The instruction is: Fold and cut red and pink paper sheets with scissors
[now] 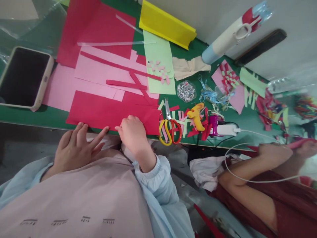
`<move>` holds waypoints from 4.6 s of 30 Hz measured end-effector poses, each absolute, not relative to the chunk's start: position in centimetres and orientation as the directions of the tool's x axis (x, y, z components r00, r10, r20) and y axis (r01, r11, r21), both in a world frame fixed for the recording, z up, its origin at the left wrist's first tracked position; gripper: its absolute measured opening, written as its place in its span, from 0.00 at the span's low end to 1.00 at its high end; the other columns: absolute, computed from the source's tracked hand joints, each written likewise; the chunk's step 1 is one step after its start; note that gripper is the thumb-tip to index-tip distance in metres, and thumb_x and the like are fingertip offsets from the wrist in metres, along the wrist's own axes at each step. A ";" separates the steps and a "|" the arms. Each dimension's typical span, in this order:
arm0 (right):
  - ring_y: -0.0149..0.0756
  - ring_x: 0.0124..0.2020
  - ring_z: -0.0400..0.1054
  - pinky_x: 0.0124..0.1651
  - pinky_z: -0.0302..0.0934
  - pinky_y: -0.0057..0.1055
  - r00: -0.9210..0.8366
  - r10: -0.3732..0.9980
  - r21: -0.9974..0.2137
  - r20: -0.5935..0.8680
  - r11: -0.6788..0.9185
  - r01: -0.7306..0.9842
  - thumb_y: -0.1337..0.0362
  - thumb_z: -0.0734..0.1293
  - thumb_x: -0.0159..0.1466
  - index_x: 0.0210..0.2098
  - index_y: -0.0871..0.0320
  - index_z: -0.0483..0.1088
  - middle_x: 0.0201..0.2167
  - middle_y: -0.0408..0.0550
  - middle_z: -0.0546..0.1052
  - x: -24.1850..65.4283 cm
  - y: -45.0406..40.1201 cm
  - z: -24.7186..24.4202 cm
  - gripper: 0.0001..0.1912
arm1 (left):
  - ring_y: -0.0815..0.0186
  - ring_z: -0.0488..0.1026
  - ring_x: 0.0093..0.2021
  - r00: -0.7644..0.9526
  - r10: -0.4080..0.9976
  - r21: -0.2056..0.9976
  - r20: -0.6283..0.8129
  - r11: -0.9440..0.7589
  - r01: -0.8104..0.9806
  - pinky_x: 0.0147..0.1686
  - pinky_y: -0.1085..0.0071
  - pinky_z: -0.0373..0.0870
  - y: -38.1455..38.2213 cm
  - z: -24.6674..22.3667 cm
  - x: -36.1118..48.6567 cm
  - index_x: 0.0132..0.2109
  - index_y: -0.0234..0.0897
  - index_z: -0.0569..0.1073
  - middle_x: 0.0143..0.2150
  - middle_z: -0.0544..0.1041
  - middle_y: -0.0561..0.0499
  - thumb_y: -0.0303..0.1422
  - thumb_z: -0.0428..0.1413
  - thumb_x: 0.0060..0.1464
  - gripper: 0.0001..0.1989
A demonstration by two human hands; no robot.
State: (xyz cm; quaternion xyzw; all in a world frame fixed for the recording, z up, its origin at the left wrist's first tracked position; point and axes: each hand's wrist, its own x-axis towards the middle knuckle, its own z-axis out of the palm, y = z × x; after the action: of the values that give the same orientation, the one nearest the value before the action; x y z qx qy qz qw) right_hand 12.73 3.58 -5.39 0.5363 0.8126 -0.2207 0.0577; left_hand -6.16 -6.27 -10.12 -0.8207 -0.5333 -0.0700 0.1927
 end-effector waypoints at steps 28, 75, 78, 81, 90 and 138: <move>0.36 0.39 0.69 0.42 0.56 0.30 -0.288 0.893 -0.382 -0.345 0.146 0.913 0.58 0.67 0.68 0.34 0.59 0.76 0.36 0.48 0.76 17.7 2.5 -5.1 0.11 | 0.46 0.75 0.52 0.492 0.812 -0.149 0.313 -0.469 0.870 0.49 0.57 0.67 -6.1 -10.3 -3.5 0.71 0.34 0.57 0.54 0.77 0.33 0.43 0.52 0.62 0.35; 0.36 0.38 0.69 0.42 0.57 0.31 -0.216 0.900 -0.312 -0.380 0.095 0.945 0.57 0.67 0.68 0.33 0.58 0.77 0.36 0.49 0.77 21.0 2.3 -4.2 0.12 | 0.51 0.74 0.53 0.592 0.723 -0.101 0.355 -0.600 0.793 0.48 0.58 0.66 -5.1 -10.5 -1.0 0.72 0.31 0.51 0.53 0.77 0.36 0.36 0.50 0.63 0.35; 0.37 0.40 0.69 0.43 0.57 0.32 -0.212 0.901 -0.293 -0.378 0.100 0.951 0.57 0.66 0.68 0.35 0.59 0.76 0.37 0.50 0.77 20.9 2.1 -4.5 0.13 | 0.51 0.75 0.50 0.609 0.695 -0.095 0.383 -0.626 0.774 0.46 0.59 0.67 -4.7 -10.7 -0.4 0.72 0.24 0.46 0.50 0.78 0.35 0.34 0.51 0.63 0.37; 0.39 0.42 0.70 0.44 0.58 0.32 -0.220 0.906 -0.277 -0.361 0.121 0.953 0.57 0.65 0.69 0.36 0.59 0.76 0.39 0.50 0.77 20.8 2.0 -4.8 0.13 | 0.51 0.75 0.49 0.643 0.687 -0.173 0.340 -0.626 0.760 0.45 0.60 0.67 -4.5 -10.5 -0.2 0.71 0.26 0.52 0.49 0.78 0.36 0.35 0.51 0.63 0.35; 0.41 0.43 0.70 0.46 0.60 0.34 -0.245 0.907 -0.230 -0.343 0.172 0.958 0.58 0.64 0.69 0.38 0.61 0.75 0.39 0.53 0.77 20.7 1.9 -5.1 0.14 | 0.52 0.74 0.49 0.594 0.750 -0.055 0.291 -0.606 0.793 0.44 0.60 0.66 -4.5 -10.1 -0.1 0.73 0.39 0.48 0.49 0.77 0.38 0.35 0.51 0.64 0.35; 0.39 0.40 0.70 0.49 0.60 0.33 -0.148 0.969 -0.245 -0.197 0.097 0.965 0.58 0.66 0.68 0.35 0.62 0.76 0.34 0.51 0.77 21.2 -0.1 -5.9 0.13 | 0.52 0.74 0.48 0.682 0.638 -0.275 0.358 -0.625 0.730 0.47 0.59 0.71 -3.8 -9.8 0.4 0.67 0.33 0.65 0.49 0.77 0.37 0.39 0.57 0.60 0.30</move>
State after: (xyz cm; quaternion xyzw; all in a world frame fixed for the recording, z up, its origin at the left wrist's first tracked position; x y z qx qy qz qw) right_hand 21.21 -0.12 -5.92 0.6527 0.7407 -0.1591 -0.0073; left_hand 0.38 -3.77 -9.85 -0.8943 -0.3824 -0.1138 0.2025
